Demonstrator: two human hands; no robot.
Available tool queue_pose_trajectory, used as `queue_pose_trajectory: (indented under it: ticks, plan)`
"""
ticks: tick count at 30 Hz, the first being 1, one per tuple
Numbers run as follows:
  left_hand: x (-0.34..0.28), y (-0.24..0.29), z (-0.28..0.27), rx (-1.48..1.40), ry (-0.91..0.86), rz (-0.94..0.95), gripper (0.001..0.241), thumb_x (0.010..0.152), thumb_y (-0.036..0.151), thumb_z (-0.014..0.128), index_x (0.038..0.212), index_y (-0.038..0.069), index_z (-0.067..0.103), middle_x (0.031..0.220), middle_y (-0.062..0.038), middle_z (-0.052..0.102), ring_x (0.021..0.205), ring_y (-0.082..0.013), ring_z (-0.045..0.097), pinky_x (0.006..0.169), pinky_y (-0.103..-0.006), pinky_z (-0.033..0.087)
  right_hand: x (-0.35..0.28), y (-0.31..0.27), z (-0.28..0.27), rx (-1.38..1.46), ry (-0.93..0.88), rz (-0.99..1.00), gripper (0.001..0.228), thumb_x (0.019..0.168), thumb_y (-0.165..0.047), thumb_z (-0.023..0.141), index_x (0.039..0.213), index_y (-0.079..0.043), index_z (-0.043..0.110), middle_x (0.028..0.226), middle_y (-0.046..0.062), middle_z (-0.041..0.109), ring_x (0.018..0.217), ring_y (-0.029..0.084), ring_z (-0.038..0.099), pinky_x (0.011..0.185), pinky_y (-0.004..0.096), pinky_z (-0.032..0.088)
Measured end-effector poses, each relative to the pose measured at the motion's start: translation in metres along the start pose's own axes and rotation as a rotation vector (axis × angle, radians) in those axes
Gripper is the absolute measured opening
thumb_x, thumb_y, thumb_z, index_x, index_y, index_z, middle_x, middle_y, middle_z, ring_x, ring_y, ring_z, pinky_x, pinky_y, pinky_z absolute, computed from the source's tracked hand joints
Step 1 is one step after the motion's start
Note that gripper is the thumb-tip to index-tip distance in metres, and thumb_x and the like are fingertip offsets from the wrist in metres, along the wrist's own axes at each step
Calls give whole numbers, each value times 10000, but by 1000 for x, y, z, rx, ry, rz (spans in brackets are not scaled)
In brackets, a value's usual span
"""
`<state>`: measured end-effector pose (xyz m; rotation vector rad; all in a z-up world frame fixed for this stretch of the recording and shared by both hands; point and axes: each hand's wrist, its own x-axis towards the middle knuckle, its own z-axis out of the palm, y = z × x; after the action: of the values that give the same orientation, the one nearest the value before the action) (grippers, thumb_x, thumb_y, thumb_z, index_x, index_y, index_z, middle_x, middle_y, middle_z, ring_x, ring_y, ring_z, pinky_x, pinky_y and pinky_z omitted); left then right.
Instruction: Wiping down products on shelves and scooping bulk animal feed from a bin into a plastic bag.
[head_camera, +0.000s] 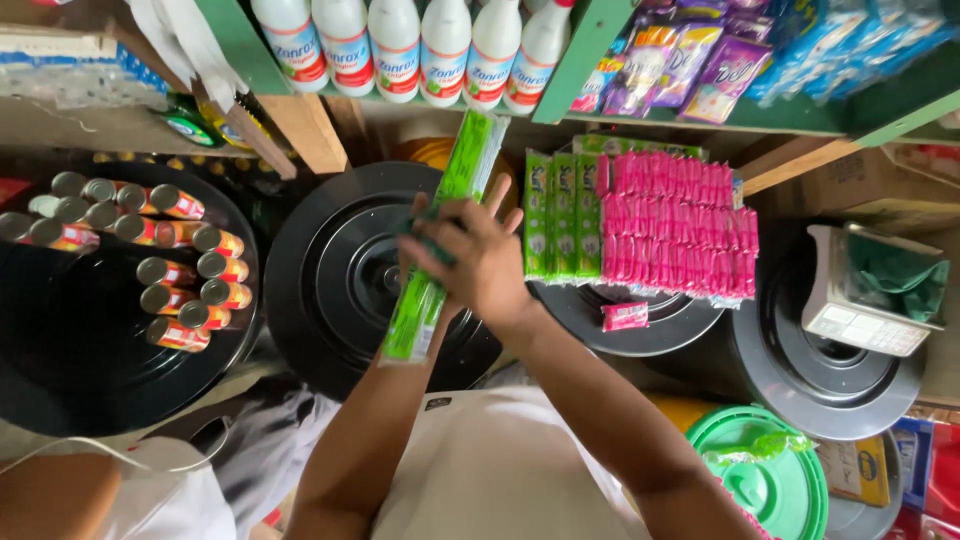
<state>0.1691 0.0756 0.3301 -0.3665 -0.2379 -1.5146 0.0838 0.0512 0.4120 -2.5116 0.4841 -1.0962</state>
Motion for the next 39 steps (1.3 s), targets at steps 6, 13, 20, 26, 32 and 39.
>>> queue_pose_trajectory:
  ticks: [6, 13, 20, 26, 32, 39]
  plan:
    - [-9, -6, 7, -130, 307, 62, 522, 1153, 404, 433, 1549, 65, 460, 1508, -155, 580, 1435, -302, 530, 1271, -497, 321, 23, 16, -12, -6, 255, 279, 254, 861, -227, 873, 1035, -76, 767, 1054, 85, 643, 887, 267, 712, 755, 367, 600]
    - [12, 1, 22, 148, 116, 62, 552, 1111, 416, 368, 1516, 65, 500, 1662, -133, 367, 1620, -318, 215, 1318, -554, 221, -35, -33, 8, 55, -31, 20, 243, 869, -285, 869, 1006, -120, 754, 1017, 36, 664, 827, 245, 725, 716, 392, 603]
    - [-19, -9, -24, -46, 163, -34, 578, 1137, 419, 368, 1559, 33, 450, 1645, -136, 387, 1615, -355, 199, 1305, -594, 215, 34, 29, -31, -68, 160, 189, 188, 861, -185, 859, 976, -79, 754, 960, 85, 670, 825, 270, 692, 704, 367, 569]
    - [-8, -7, 52, 10, 226, -194, 606, 1048, 342, 487, 1499, -56, 412, 1633, -155, 442, 1586, -365, 267, 1263, -566, 305, 22, 97, -52, 101, 318, 305, 164, 1001, -114, 776, 946, 18, 695, 894, 105, 657, 798, 217, 624, 720, 349, 502]
    - [-37, 19, -6, 104, 558, -55, 609, 1015, 199, 544, 1506, -133, 408, 1448, -312, 536, 1370, -365, 533, 1195, -425, 465, -80, 106, -1, 367, 91, 863, 470, 1032, -392, 660, 822, 27, 693, 654, 54, 533, 649, 110, 429, 564, 353, 376]
    - [-87, 68, -163, 153, 970, 223, 512, 1023, 185, 627, 1435, -63, 450, 1168, -149, 608, 1040, -265, 679, 1042, -391, 545, -55, 3, -32, 401, -580, 674, 481, 886, -522, 703, 925, -46, 761, 675, 140, 678, 575, 236, 639, 602, 392, 525]
